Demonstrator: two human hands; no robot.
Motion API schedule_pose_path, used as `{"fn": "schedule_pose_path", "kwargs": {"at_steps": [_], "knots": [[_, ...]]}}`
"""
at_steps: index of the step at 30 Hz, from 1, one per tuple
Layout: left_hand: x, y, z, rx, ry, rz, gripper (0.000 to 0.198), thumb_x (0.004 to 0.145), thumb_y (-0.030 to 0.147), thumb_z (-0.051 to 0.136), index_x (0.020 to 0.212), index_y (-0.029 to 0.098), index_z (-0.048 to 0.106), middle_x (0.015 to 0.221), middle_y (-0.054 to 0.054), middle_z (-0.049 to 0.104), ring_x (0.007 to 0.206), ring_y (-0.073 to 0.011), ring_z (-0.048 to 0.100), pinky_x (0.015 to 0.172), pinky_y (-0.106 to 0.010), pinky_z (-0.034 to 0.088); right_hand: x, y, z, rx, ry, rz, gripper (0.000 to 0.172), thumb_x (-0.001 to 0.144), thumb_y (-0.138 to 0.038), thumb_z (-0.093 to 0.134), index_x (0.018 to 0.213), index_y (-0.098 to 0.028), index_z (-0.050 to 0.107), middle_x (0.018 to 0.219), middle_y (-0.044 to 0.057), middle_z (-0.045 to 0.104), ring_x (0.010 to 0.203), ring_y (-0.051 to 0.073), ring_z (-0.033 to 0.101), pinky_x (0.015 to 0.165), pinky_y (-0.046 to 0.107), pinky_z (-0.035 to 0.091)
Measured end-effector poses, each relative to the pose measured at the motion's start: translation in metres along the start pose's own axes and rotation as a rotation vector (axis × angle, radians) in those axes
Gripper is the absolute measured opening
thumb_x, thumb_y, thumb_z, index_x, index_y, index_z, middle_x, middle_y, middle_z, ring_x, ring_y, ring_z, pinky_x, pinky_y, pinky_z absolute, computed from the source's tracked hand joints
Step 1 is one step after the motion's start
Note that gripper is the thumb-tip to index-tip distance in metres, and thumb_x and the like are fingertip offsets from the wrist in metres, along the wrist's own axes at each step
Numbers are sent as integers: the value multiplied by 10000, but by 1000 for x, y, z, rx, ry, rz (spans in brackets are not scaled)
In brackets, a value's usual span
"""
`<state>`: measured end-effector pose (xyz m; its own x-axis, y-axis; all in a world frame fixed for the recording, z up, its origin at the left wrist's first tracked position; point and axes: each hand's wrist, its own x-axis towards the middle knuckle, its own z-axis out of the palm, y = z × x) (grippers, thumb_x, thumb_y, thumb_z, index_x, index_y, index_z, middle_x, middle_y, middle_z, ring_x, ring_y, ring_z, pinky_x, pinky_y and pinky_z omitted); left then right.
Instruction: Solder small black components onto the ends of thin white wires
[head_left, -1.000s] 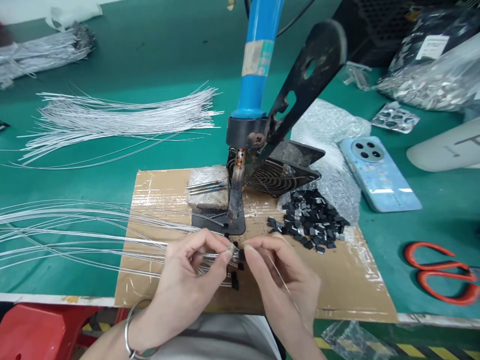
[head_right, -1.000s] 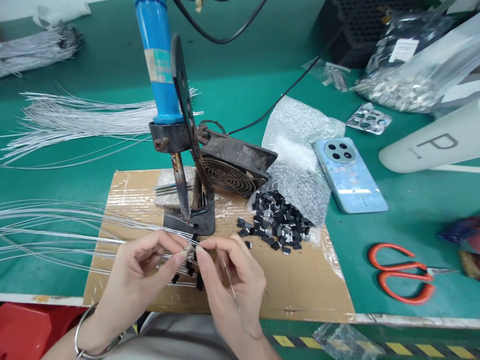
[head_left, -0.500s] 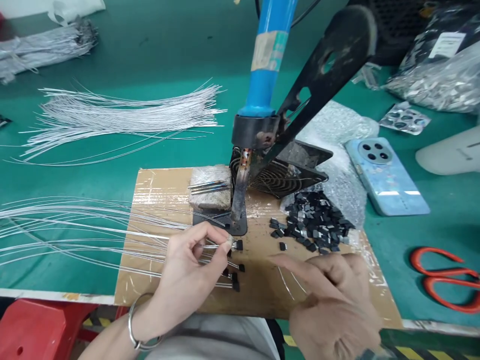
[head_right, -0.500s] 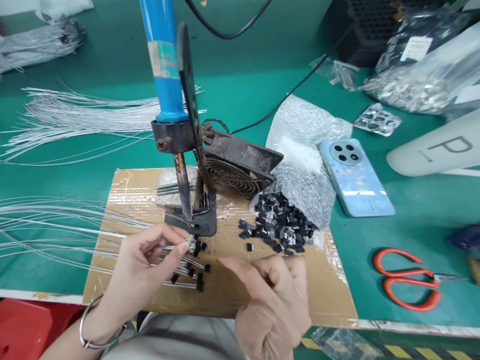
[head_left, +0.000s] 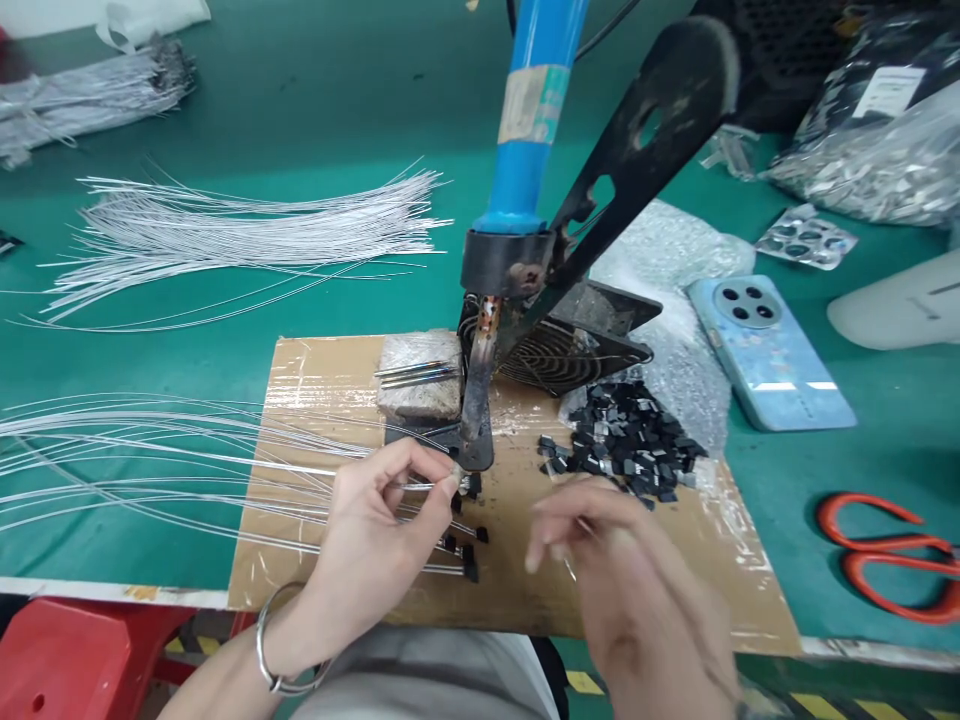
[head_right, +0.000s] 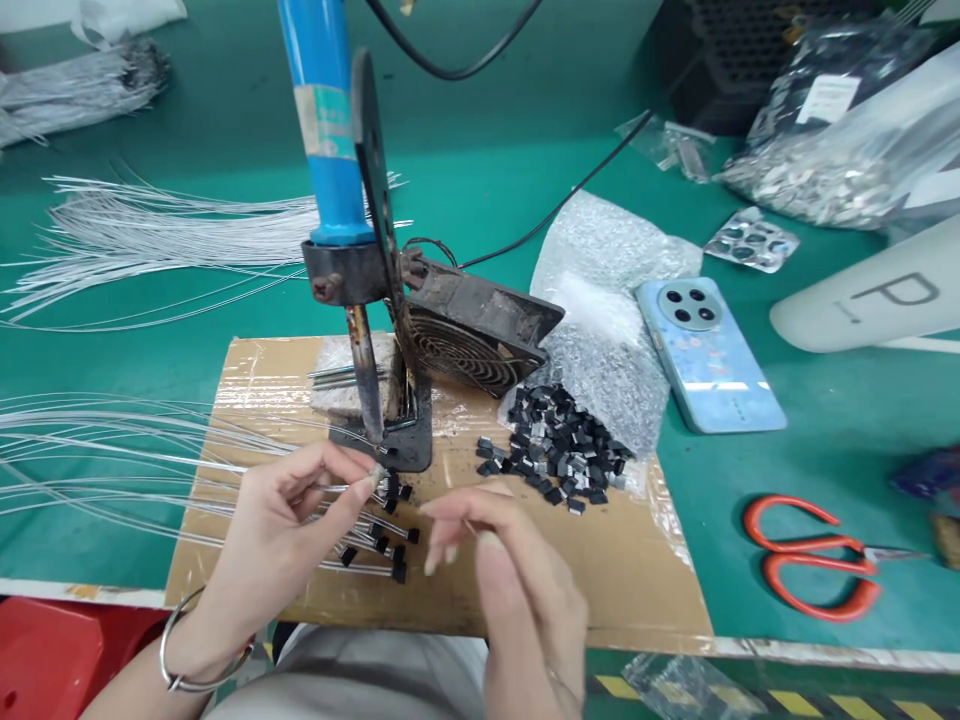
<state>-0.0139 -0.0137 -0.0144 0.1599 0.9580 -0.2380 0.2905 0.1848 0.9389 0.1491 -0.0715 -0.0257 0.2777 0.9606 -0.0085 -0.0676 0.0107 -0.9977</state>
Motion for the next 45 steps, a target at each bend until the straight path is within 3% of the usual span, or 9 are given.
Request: {"fn": "schedule_pose_path", "kwargs": {"at_steps": [5, 7, 10, 13, 15, 17, 23, 35, 45], "knots": [[1, 4, 2, -13, 7, -7, 103, 837, 139, 648, 735, 151, 663, 800, -49, 713, 746, -152, 646, 662, -253, 488, -6, 0, 17, -178, -44, 171, 179, 1009, -342, 502, 1140, -272, 602, 751, -22, 654, 605, 137, 583, 562, 261, 425], [1, 4, 2, -14, 10, -5, 110, 838, 132, 647, 732, 150, 666, 793, -47, 713, 746, -149, 647, 666, -248, 487, -3, 3, 17, -280, -49, 142, 113, 988, -333, 535, 982, -245, 606, 705, -27, 614, 593, 132, 551, 568, 257, 420], [1, 4, 1, -21, 16, 8, 119, 842, 120, 649, 729, 150, 669, 793, -45, 717, 749, -144, 648, 670, -241, 483, 4, 7, 10, -371, -37, 33, 213, 956, -273, 584, 752, -223, 551, 696, -17, 540, 644, 141, 519, 620, 265, 430], [2, 4, 0, -21, 21, 8, 117, 841, 116, 650, 731, 151, 670, 802, -45, 720, 750, -144, 648, 669, -242, 479, 7, 6, 5, -320, -37, -25, 213, 954, -238, 584, 747, -221, 541, 919, 49, 646, 886, 194, 630, 791, 320, 490], [3, 5, 1, -23, 24, 7, 114, 840, 121, 649, 732, 152, 670, 801, -46, 720, 748, -147, 647, 669, -247, 481, 7, 2, 6, -261, -42, 14, 220, 958, -249, 588, 746, -228, 535, 1108, 78, 698, 1073, 232, 654, 921, 374, 490], [3, 6, 1, -31, 31, 6, 115, 840, 123, 646, 731, 153, 671, 799, -47, 720, 753, -151, 650, 681, -253, 487, 6, -2, 8, -195, -56, 92, 226, 959, -269, 598, 743, -237, 541, 1171, 67, 729, 1132, 231, 668, 955, 371, 492], [4, 10, 1, -3, 54, 6, 118, 832, 127, 647, 722, 161, 674, 796, -41, 722, 752, -157, 648, 672, -260, 478, 7, -1, 10, -114, -53, 210, 230, 926, -282, 650, 718, -248, 557, 1143, 41, 777, 1082, 201, 721, 927, 306, 539], [14, 18, 2, 64, 93, 10, 109, 816, 139, 633, 713, 169, 657, 775, -32, 720, 719, -165, 637, 599, -262, 437, 21, 7, 9, -38, -73, 162, 202, 905, -213, 679, 729, -242, 585, 1152, 46, 776, 1126, 200, 712, 949, 306, 585], [15, 20, 3, 47, 101, -5, 110, 824, 161, 629, 720, 179, 660, 769, -28, 718, 808, -211, 692, 611, -286, 453, 23, -4, 17, -3, 9, 230, 205, 891, -271, 718, 718, -243, 613, 1128, 36, 777, 1094, 194, 719, 936, 305, 575]]}}
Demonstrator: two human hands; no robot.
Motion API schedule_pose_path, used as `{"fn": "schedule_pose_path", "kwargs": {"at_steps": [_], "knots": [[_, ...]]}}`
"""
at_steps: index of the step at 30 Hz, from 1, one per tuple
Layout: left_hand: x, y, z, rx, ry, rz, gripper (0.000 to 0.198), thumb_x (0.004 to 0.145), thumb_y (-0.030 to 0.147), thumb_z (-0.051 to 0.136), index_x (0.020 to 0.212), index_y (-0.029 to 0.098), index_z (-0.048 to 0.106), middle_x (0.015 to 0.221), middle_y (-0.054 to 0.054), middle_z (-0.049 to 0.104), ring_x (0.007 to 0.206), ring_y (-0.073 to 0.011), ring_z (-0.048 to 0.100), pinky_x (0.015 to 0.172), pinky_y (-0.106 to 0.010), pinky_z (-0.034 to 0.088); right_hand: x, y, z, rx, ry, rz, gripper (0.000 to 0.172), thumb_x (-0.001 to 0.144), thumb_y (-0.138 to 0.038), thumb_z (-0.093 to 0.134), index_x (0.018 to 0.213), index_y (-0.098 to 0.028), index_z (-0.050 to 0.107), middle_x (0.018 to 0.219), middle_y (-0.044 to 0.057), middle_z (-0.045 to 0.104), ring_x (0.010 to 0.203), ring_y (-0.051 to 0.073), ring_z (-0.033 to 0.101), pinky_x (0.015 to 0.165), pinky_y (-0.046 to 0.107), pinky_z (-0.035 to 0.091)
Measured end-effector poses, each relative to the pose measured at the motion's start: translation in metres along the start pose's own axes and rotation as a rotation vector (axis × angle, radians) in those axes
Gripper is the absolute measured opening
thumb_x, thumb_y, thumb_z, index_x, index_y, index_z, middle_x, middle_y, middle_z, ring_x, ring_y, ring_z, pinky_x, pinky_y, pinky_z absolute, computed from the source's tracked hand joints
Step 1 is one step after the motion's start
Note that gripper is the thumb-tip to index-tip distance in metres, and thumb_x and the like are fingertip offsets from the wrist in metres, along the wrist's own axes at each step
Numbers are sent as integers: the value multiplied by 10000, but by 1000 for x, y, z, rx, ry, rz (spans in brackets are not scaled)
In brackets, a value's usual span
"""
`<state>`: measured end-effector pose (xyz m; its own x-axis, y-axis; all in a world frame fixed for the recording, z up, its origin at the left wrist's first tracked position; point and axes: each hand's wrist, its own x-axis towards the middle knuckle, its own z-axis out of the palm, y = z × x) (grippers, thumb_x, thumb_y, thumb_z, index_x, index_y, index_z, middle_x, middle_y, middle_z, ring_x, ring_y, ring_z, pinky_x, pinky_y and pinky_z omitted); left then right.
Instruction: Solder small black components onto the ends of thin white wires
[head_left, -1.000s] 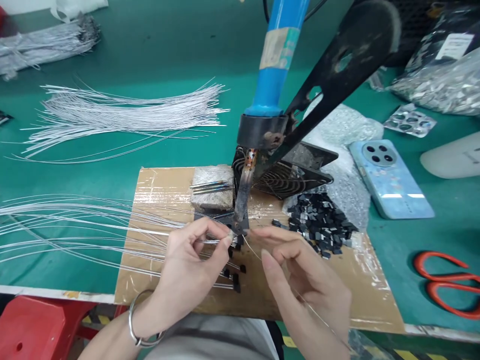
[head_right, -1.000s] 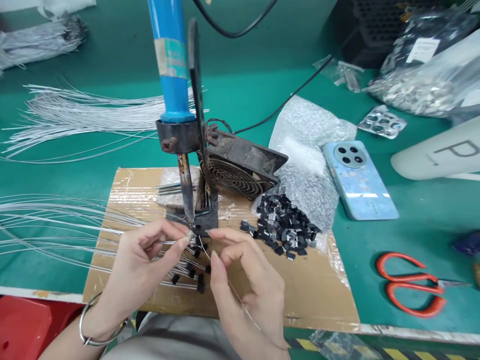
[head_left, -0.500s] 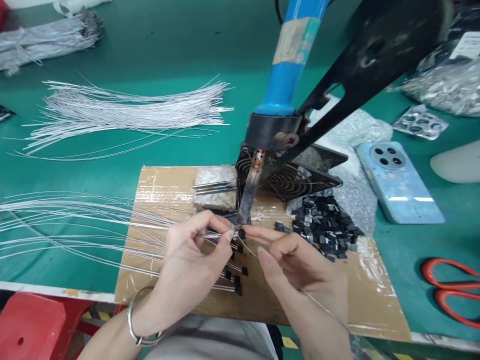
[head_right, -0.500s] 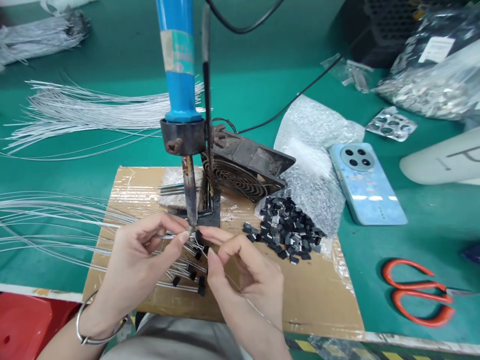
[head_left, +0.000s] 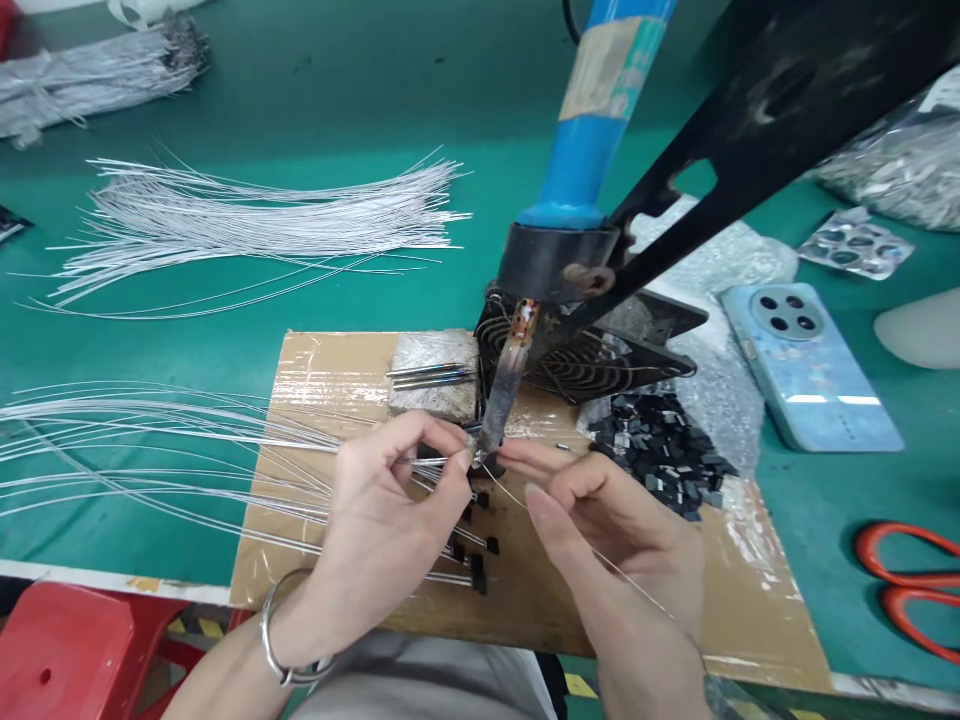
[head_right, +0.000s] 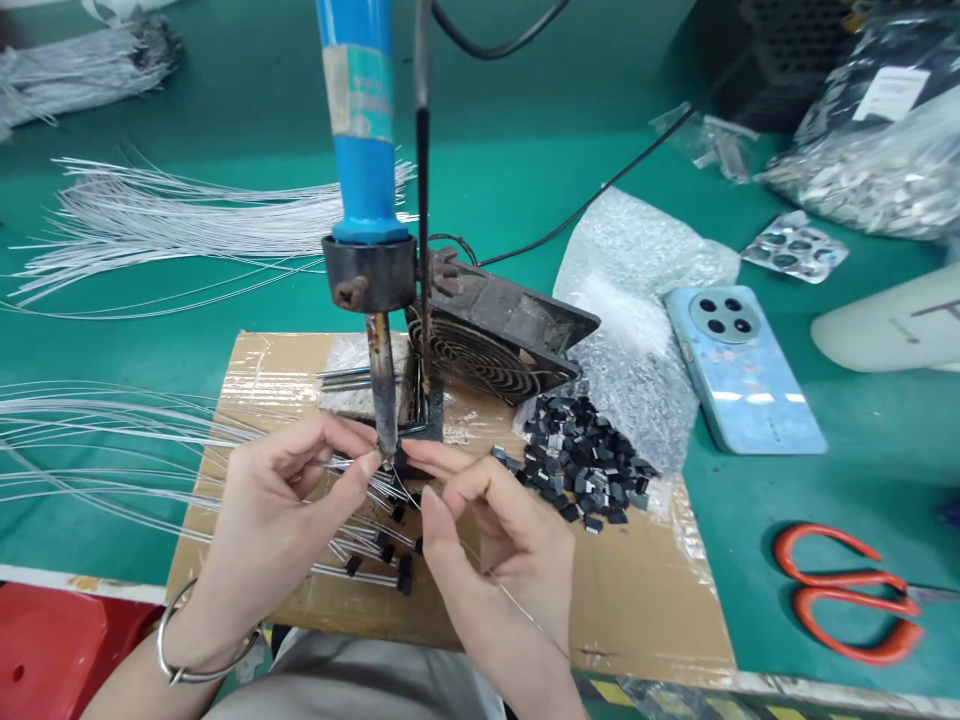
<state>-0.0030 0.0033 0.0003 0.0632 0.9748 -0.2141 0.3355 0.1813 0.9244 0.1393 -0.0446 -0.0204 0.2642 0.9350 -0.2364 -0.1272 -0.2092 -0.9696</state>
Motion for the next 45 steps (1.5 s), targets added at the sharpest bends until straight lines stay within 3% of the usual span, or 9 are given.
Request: {"fn": "schedule_pose_path", "kwargs": {"at_steps": [28, 45], "knots": [[-1, 0, -2, -4, 14, 48, 115, 829, 131, 639, 728, 176, 673, 755, -21, 714, 813, -199, 694, 620, -274, 462, 0, 2, -1, 20, -7, -33, 182, 882, -235, 723, 728, -240, 625, 1122, 43, 781, 1073, 194, 730, 916, 281, 584], [-1, -1, -2, 4, 28, 47, 105, 813, 152, 640, 714, 175, 666, 794, -46, 734, 769, -202, 681, 623, -295, 462, -1, 1, 2, 13, -7, -69, 195, 902, -186, 689, 727, -249, 629, 1091, -6, 786, 1085, 125, 715, 930, 188, 539]]}}
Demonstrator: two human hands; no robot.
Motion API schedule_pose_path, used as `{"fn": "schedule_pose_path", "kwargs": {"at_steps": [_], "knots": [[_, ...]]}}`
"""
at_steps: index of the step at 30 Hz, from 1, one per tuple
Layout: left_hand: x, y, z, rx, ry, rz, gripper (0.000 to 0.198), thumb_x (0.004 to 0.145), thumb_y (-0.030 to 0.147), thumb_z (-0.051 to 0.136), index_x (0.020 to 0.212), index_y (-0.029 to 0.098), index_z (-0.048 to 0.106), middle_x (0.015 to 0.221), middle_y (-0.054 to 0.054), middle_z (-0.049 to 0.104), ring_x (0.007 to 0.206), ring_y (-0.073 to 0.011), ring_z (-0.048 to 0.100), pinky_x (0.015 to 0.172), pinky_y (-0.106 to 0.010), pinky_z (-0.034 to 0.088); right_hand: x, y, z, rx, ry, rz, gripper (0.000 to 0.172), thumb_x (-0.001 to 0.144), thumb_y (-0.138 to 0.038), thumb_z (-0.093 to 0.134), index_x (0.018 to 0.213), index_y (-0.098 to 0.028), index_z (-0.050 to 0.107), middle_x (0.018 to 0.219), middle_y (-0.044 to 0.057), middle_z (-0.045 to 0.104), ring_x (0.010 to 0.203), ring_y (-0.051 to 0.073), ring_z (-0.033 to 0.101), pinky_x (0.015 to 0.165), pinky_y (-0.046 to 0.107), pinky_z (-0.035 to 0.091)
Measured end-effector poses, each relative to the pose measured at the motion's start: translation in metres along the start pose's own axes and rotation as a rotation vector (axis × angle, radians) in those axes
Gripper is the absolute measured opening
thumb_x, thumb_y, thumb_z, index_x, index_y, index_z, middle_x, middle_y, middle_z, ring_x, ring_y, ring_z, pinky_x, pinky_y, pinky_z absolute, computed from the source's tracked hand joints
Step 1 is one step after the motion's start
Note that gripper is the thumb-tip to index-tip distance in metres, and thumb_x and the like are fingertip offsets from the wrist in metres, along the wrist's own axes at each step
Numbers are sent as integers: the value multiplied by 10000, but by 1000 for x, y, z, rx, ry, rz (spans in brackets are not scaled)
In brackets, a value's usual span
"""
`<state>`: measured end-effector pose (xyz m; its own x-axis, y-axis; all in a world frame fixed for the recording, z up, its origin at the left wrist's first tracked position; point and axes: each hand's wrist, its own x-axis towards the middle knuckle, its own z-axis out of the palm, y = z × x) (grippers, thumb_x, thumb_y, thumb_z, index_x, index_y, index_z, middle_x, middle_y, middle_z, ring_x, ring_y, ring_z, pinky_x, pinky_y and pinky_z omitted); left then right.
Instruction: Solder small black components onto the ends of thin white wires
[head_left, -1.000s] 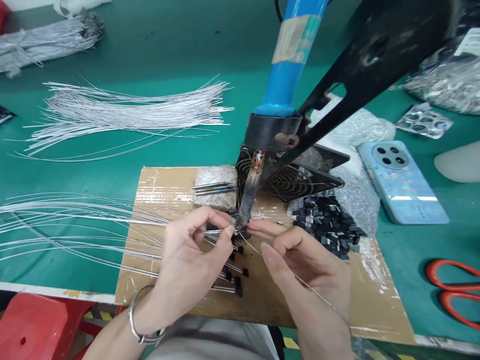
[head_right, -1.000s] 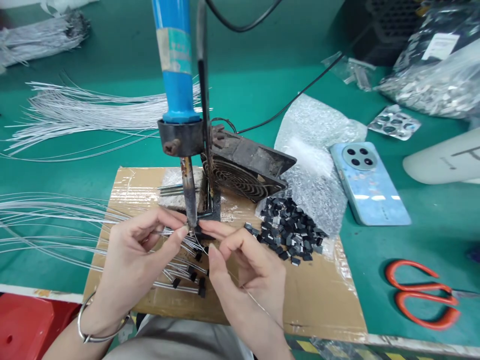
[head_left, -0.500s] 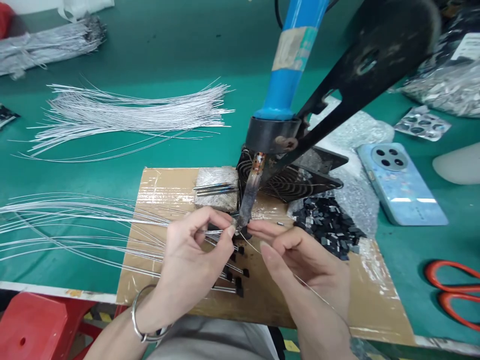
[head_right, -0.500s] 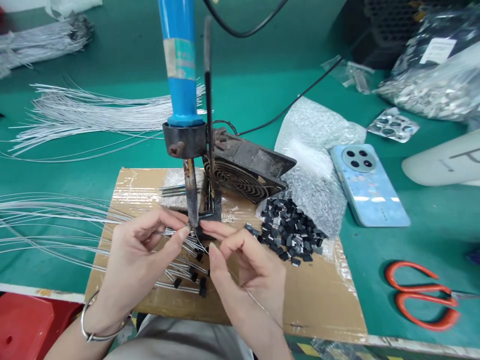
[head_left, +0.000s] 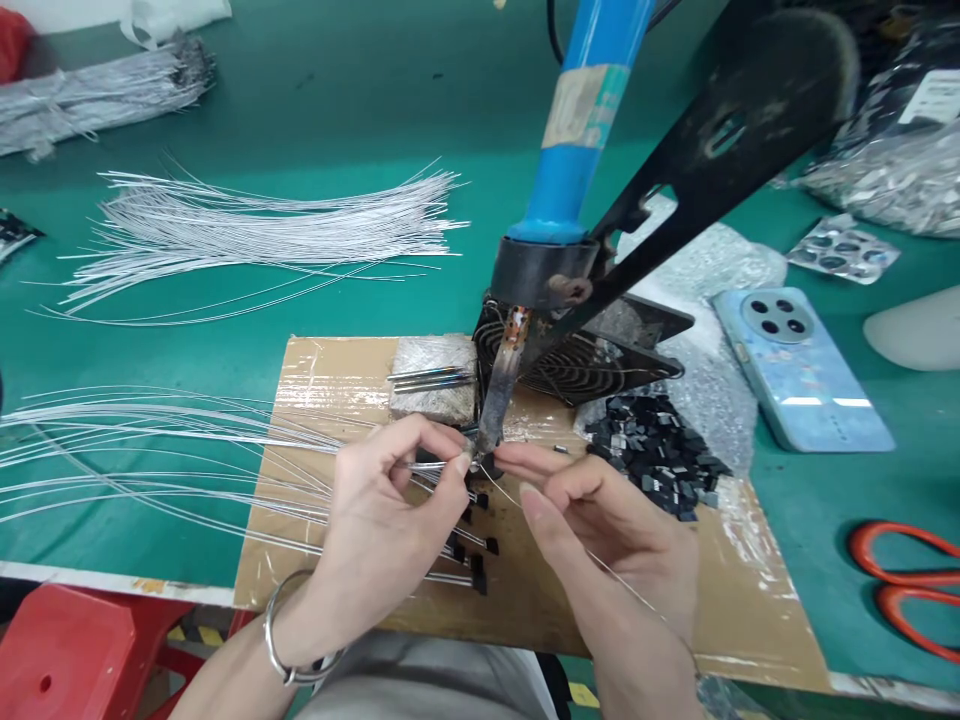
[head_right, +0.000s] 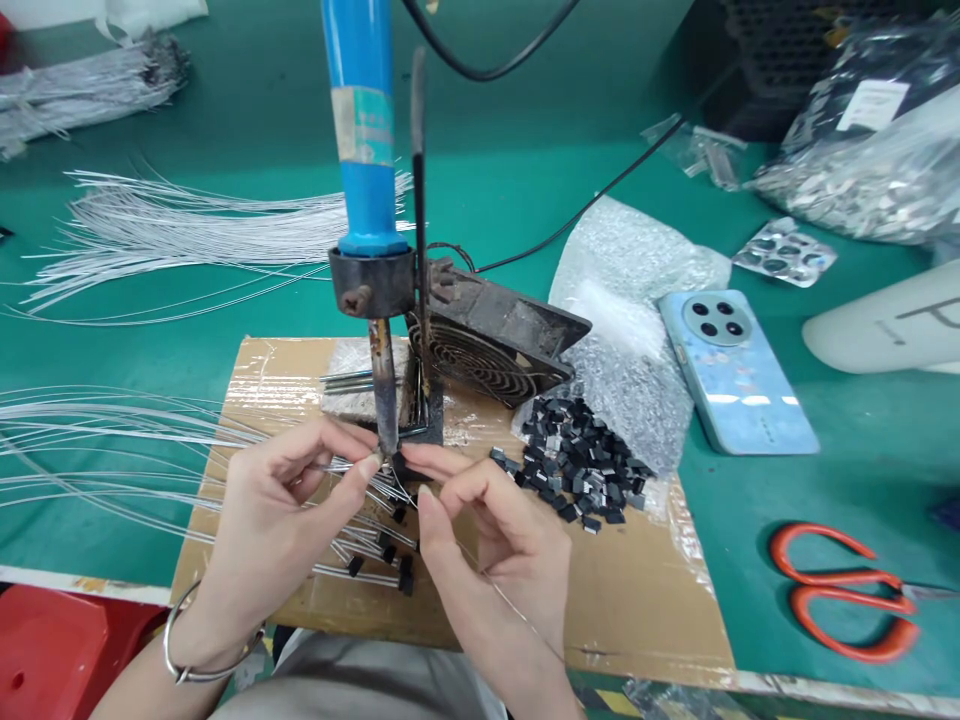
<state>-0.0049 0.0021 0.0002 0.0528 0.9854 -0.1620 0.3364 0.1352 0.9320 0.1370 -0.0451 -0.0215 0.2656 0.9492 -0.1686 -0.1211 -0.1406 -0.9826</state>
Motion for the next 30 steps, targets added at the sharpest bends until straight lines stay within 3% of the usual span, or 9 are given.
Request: {"fn": "schedule_pose_path", "kwargs": {"at_steps": [8, 23, 30], "knots": [[-1, 0, -2, 47, 0, 22, 116, 824, 157, 637, 717, 183, 673, 804, -45, 740, 736, -196, 653, 593, -302, 428, 0, 1, 0, -5, 15, 15, 184, 898, -202, 697, 731, -252, 637, 1088, 3, 785, 1081, 142, 716, 927, 215, 551], [-2, -1, -2, 35, -10, 11, 113, 824, 147, 637, 721, 179, 670, 805, -51, 731, 778, -206, 671, 646, -311, 470, 0, 3, 0, -13, 19, 27, 201, 893, -252, 713, 716, -237, 619, 1088, 41, 779, 1077, 187, 712, 933, 293, 558], [-2, -2, -1, 33, -6, 9, 118, 823, 142, 632, 717, 180, 667, 792, -51, 724, 768, -205, 664, 636, -309, 461, -1, 2, 1, 3, 22, 30, 196, 896, -231, 712, 717, -237, 631, 1085, 27, 783, 1050, 163, 720, 924, 258, 552]]}}
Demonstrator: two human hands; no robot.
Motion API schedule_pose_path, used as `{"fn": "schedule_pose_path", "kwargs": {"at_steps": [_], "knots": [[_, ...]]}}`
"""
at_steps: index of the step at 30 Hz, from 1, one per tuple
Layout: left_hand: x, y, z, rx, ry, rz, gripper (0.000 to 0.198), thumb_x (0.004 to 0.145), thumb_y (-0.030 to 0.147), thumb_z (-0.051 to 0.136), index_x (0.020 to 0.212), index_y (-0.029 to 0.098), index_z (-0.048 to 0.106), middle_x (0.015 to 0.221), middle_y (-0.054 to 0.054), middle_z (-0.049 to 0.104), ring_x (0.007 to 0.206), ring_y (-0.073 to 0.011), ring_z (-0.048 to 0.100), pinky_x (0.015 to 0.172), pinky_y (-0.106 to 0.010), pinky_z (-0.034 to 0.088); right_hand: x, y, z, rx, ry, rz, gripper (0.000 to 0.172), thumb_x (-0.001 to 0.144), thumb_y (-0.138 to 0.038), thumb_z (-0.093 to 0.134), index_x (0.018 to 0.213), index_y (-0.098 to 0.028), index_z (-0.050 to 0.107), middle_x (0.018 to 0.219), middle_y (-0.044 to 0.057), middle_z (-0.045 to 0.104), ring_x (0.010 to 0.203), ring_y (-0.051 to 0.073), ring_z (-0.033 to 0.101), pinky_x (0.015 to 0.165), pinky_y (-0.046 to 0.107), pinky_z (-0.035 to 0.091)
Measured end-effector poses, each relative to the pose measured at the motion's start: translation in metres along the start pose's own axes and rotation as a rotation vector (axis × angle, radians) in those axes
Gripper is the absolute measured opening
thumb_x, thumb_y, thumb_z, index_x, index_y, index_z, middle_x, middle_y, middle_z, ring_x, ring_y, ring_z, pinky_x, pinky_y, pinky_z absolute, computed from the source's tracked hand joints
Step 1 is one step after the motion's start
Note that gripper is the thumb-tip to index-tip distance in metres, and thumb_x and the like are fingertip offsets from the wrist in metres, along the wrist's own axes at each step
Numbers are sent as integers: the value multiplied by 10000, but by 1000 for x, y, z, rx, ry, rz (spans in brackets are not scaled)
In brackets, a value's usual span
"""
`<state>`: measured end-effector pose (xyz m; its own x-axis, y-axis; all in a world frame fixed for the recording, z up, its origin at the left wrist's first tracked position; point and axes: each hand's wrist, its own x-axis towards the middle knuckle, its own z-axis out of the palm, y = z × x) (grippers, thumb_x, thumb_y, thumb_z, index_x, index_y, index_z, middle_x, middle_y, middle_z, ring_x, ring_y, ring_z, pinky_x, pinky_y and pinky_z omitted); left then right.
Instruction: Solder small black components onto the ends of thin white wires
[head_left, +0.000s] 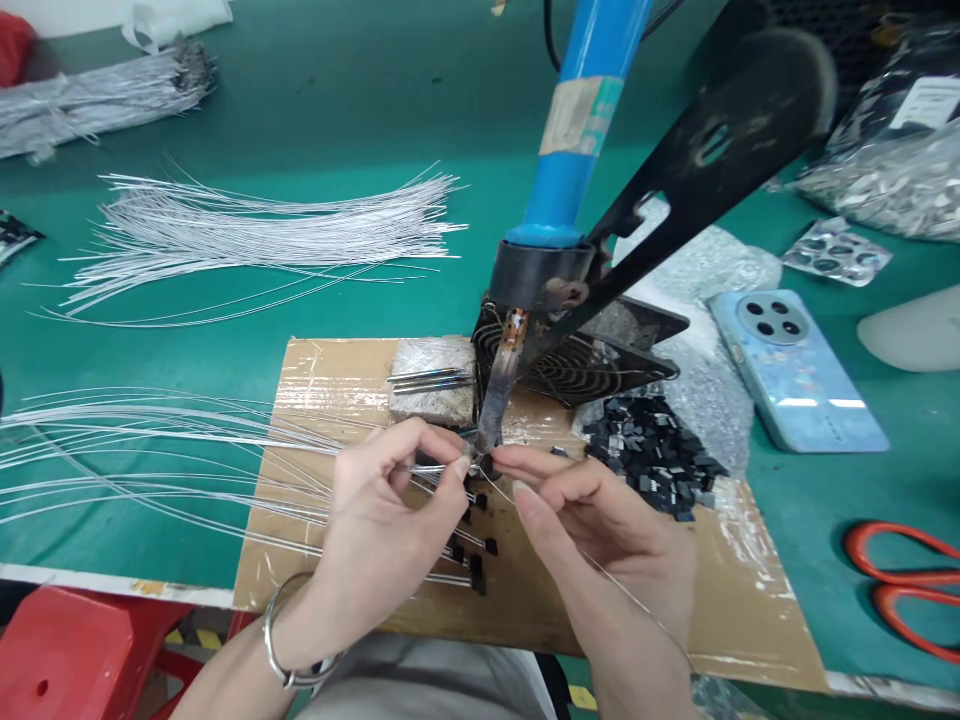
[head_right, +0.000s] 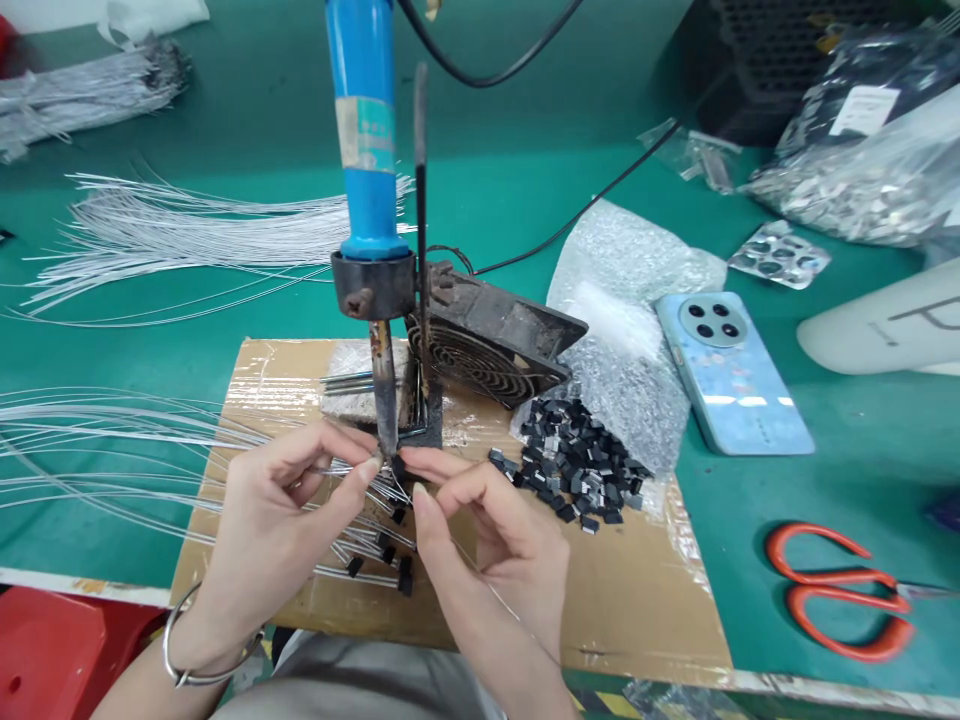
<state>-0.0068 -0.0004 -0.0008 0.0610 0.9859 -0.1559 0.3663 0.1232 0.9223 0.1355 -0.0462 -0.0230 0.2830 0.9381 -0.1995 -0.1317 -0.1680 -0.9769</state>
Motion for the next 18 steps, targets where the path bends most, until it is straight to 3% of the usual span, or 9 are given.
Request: {"fn": "schedule_pose_path", "kwargs": {"at_steps": [18], "knots": [[2, 0, 2, -22, -9, -23, 115, 813, 147, 630, 706, 178, 656, 795, -56, 728, 793, -219, 692, 673, -315, 496, 2, 0, -1, -46, -1, -12, 210, 891, -273, 718, 709, -228, 623, 1065, 53, 785, 1060, 195, 719, 927, 294, 562]]}}
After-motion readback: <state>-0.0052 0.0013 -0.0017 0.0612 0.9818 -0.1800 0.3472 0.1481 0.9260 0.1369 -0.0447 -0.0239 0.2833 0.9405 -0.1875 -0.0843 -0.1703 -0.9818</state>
